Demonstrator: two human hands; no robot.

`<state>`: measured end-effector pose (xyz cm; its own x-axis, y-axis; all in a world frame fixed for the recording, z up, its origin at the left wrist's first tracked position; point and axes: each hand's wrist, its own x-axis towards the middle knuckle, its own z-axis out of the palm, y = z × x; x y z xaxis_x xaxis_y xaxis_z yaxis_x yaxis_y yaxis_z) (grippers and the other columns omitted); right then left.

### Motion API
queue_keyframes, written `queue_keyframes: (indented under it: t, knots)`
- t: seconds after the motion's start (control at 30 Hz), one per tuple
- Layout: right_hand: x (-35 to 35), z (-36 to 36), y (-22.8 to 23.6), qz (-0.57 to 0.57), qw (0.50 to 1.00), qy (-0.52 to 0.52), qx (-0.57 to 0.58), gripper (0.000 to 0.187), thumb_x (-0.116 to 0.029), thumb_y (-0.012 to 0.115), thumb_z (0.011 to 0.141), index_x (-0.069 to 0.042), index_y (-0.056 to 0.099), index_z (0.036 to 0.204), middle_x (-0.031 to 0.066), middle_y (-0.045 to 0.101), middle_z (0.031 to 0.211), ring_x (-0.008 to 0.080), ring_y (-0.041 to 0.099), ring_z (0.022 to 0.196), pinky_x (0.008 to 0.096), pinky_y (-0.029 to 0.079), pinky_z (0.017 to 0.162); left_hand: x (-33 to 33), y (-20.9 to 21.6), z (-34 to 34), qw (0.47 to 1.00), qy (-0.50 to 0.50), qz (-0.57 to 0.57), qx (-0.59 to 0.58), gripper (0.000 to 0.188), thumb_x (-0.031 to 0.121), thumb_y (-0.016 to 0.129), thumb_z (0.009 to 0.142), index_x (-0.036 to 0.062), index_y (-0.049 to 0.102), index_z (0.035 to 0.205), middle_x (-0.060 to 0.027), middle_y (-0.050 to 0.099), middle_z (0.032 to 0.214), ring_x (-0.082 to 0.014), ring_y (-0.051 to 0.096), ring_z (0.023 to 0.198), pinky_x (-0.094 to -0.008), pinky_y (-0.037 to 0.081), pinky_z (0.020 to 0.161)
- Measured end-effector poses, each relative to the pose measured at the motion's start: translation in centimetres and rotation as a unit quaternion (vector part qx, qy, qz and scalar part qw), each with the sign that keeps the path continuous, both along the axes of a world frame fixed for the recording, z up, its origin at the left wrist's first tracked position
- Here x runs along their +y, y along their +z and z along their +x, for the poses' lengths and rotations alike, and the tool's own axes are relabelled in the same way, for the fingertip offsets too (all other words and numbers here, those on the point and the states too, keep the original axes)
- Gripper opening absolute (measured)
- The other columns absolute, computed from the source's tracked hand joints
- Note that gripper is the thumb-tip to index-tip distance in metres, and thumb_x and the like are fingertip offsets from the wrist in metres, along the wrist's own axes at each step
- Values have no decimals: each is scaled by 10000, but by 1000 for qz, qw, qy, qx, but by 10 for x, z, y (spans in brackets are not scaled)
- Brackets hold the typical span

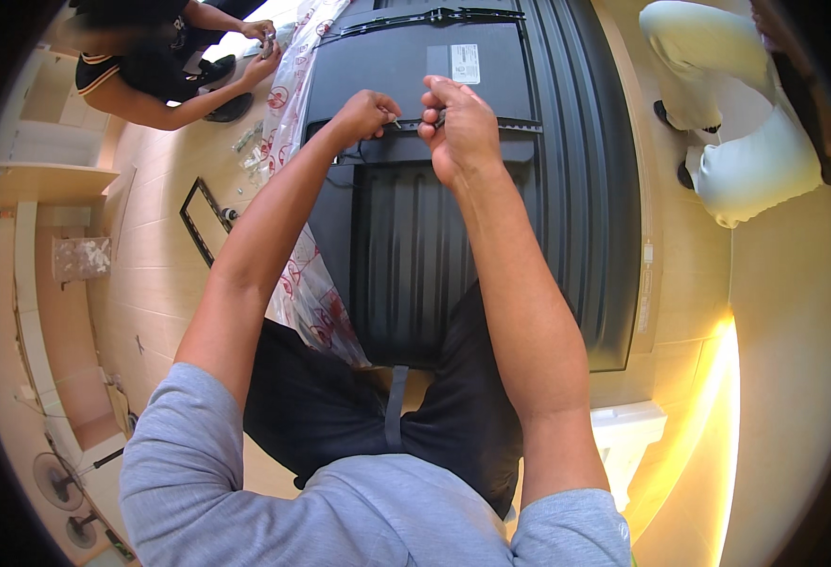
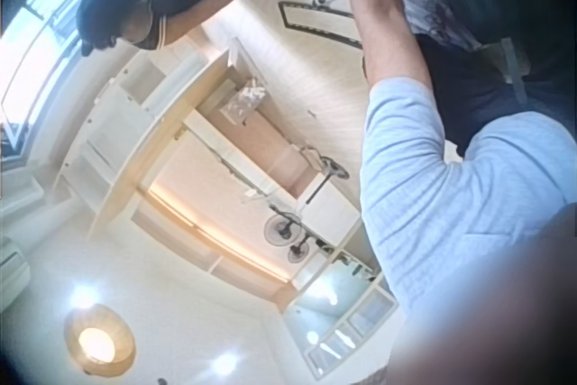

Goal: The person assembles a TV stand by attaching metal brackets to the back of a flat-screen TV using screws and a screwdriver. They work on the floor with two other people nearby.

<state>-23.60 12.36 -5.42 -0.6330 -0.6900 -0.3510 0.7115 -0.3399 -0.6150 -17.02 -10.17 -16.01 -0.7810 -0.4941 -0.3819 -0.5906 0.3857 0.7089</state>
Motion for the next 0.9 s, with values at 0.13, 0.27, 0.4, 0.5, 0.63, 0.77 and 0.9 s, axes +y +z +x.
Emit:
queue_keyframes:
  t: [0.13,0.27,0.4,0.5,0.63,0.77,0.9]
  knots:
    - [1,-1,0,4,1000,-4,12,184,-151,663,994,-34,621,1130,16,574,895,90,491,715,251,424,599,5,-11,13,985,-56,-131,92,177,50,676,924,17,754,1080,-99,720,825,-182,657,642,-351,534,616]
    - [0,-1,-2,5,1000,-3,20,174,-152,661,996,-34,628,1120,16,579,888,88,492,710,251,425,597,13,-17,25,962,-70,-205,166,175,60,661,922,8,744,1067,-186,730,907,-308,722,790,-420,563,745]
    - [-2,-2,-4,7,1000,-2,20,166,-151,654,1000,-38,633,1119,13,581,879,87,492,705,252,426,596,21,-16,27,930,-119,-281,203,163,67,661,908,19,747,1038,-196,709,959,-388,698,922,-452,551,832]
    - [-2,-3,-5,12,1000,0,24,168,-150,650,1001,-39,631,1126,11,579,876,85,492,704,251,425,595,26,-14,26,934,-122,-266,207,159,66,654,903,25,747,1025,-191,702,970,-406,683,949,-463,543,855]
    - [-1,-2,-3,15,1000,2,28,175,-149,651,1000,-36,624,1132,9,575,871,84,492,702,249,420,591,27,-13,24,931,-128,-275,202,160,69,636,910,25,745,1019,-192,693,961,-411,677,946,-473,539,854]
    - [1,-2,-2,16,1000,-6,25,180,-146,654,999,-34,615,1134,9,569,863,80,487,690,248,410,581,28,-11,27,927,-143,-289,190,161,91,625,922,25,747,1004,-197,674,958,-425,664,934,-489,530,854]
    - [1,0,-4,8,1000,3,23,194,-150,667,993,-33,611,1136,9,565,859,78,479,679,246,401,574,31,-12,30,923,-149,-291,204,157,112,637,924,30,749,996,-194,666,955,-426,655,927,-494,525,848]
